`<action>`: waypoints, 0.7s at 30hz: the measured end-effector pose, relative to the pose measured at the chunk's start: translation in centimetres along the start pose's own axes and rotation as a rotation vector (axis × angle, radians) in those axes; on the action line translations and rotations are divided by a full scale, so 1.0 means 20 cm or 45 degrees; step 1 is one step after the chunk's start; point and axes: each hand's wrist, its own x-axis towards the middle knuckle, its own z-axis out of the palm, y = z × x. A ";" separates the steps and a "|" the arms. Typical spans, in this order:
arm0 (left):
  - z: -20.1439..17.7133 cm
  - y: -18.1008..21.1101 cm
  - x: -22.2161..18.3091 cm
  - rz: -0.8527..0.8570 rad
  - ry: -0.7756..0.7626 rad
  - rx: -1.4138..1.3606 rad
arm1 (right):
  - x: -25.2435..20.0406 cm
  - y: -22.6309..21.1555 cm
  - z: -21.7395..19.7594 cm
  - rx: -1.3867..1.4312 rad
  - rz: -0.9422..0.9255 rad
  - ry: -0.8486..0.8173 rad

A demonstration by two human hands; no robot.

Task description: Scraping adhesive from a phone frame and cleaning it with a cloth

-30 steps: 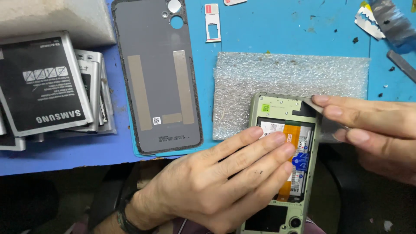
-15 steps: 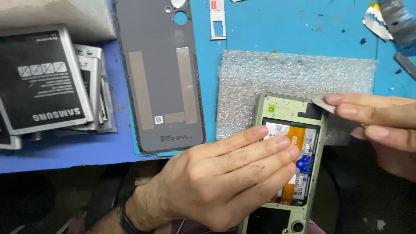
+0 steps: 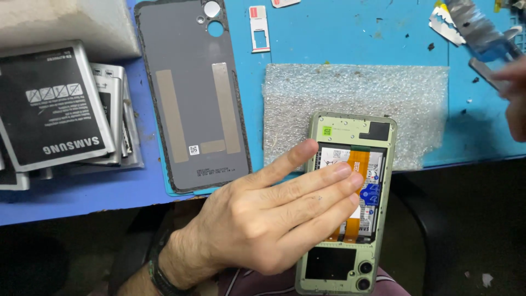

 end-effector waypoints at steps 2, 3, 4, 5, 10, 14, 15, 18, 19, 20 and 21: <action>0.00 0.00 -0.01 0.031 -0.010 0.026 | -0.18 -1.09 0.39 -0.237 -0.145 0.250; 0.00 0.00 -0.01 0.055 -0.018 0.050 | -0.48 -1.51 0.64 -0.475 -0.285 0.494; 0.00 0.00 -0.01 0.060 -0.018 0.055 | -0.45 -1.53 0.64 -0.475 -0.290 0.500; 0.00 0.01 -0.01 0.058 -0.004 0.053 | -0.41 -1.55 0.64 -0.418 -0.469 0.432; 0.00 0.02 -0.02 0.044 0.024 0.036 | -0.34 -1.61 0.65 -0.307 -0.715 0.316; 0.00 0.02 -0.03 0.053 0.034 0.034 | -0.33 -1.56 0.66 -0.441 -0.637 0.351; 0.00 0.02 -0.03 0.050 0.036 0.030 | -0.33 -1.53 0.66 -0.530 -0.599 0.413; 0.01 0.02 -0.03 0.064 0.048 0.049 | -0.34 -1.50 0.66 -0.416 -0.503 0.475; 0.01 0.02 -0.03 0.067 0.048 0.047 | -0.32 -1.45 0.63 -0.416 -0.501 0.479; 0.00 0.02 -0.03 0.060 0.040 0.034 | -0.30 -1.39 0.60 -0.465 -0.588 0.553; 0.00 0.02 -0.02 0.054 0.032 0.020 | -0.27 -1.34 0.57 -0.514 -0.675 0.626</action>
